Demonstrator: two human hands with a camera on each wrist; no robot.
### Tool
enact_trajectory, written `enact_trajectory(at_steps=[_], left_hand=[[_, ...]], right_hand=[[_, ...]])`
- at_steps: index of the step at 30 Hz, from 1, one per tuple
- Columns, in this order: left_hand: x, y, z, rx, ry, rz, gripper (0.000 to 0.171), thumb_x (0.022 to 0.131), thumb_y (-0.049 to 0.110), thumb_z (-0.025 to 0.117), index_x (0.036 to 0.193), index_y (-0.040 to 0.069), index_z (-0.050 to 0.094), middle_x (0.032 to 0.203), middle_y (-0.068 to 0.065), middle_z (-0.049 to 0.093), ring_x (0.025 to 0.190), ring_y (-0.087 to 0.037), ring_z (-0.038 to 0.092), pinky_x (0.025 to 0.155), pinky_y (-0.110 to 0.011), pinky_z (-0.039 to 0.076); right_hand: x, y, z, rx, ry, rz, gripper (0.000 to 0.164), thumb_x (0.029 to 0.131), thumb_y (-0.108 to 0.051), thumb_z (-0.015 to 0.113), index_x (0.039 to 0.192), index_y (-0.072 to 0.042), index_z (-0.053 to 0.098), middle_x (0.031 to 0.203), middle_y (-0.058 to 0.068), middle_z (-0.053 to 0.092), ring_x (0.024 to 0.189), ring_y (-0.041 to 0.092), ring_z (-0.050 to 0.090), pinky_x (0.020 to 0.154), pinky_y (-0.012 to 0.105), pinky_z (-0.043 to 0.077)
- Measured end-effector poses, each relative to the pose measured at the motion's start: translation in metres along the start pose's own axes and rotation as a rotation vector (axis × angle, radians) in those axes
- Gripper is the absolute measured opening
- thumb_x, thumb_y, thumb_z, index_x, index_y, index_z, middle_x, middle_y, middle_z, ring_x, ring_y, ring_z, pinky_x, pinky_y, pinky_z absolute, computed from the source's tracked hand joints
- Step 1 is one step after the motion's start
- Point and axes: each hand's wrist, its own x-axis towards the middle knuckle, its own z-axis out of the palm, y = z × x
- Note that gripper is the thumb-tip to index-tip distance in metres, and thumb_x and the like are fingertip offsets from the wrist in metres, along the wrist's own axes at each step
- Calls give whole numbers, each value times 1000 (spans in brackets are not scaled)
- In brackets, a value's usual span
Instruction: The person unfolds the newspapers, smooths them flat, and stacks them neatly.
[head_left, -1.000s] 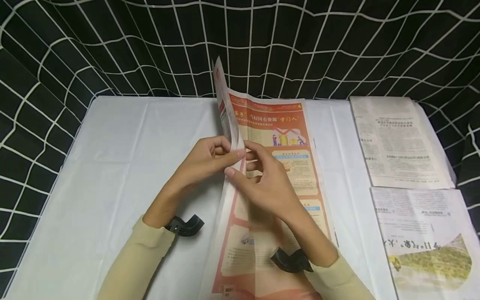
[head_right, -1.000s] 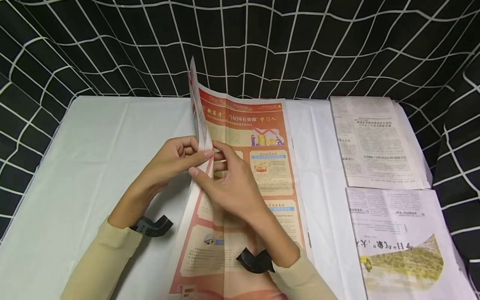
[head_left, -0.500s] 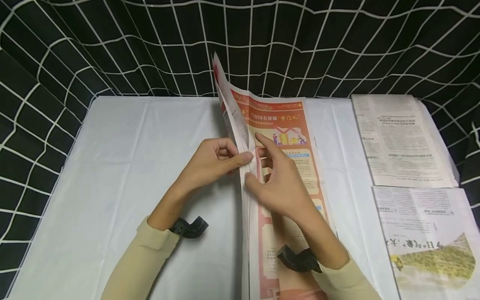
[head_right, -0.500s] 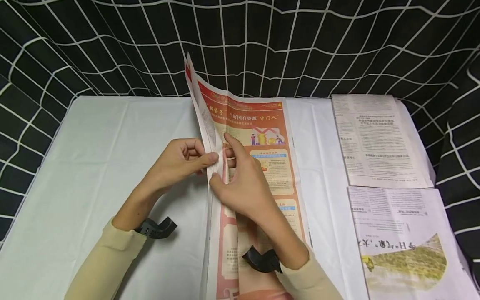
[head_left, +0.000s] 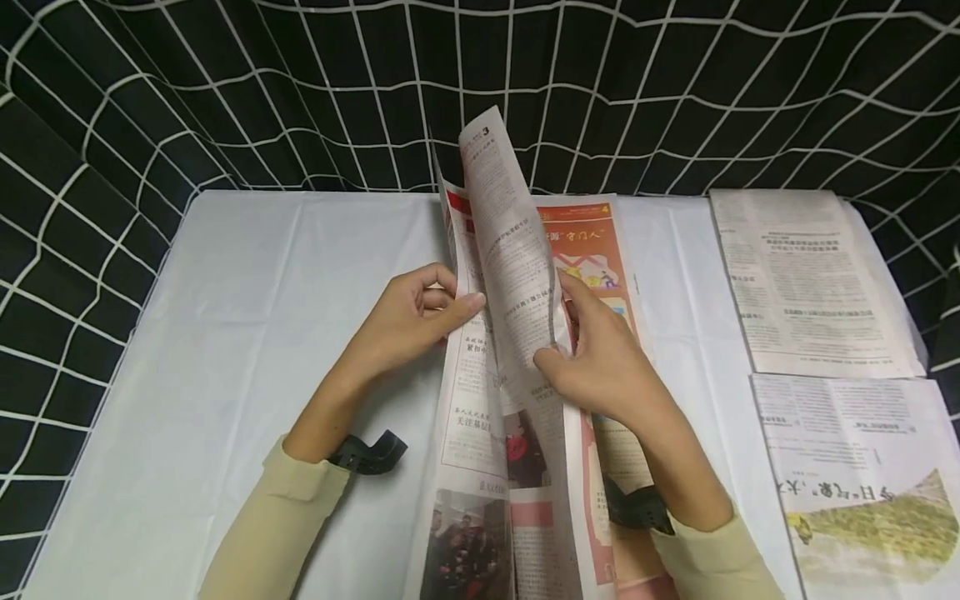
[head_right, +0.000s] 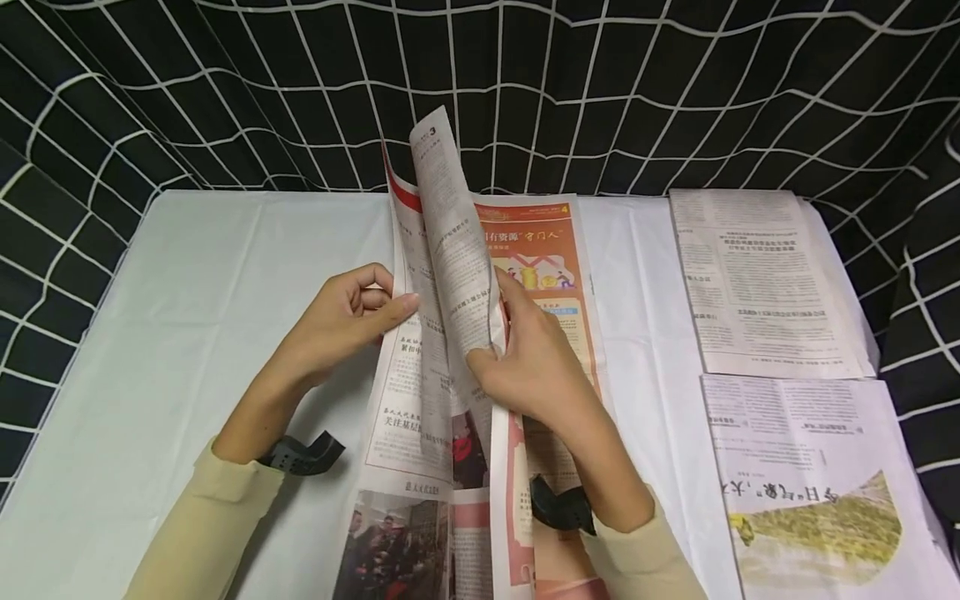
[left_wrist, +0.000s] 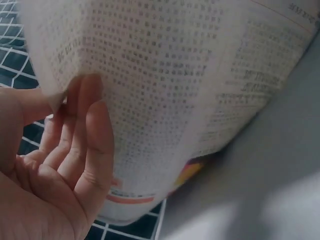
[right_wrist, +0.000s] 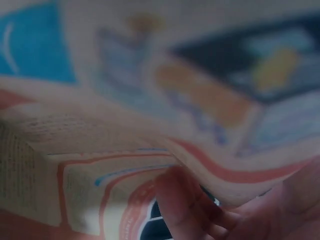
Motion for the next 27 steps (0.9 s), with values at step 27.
enact_trajectory(at_steps=[27], left_hand=[[-67,-45,-65,21,90,-177,38,102,18,72,134,-2,63,103,-3,77,77,-11,77,66,-28,60]], right_hand=[[-39,82,-51,174,4,207,51,103,-33,72,142,-2,59,99,7,82,73,22,80,62,42,65]])
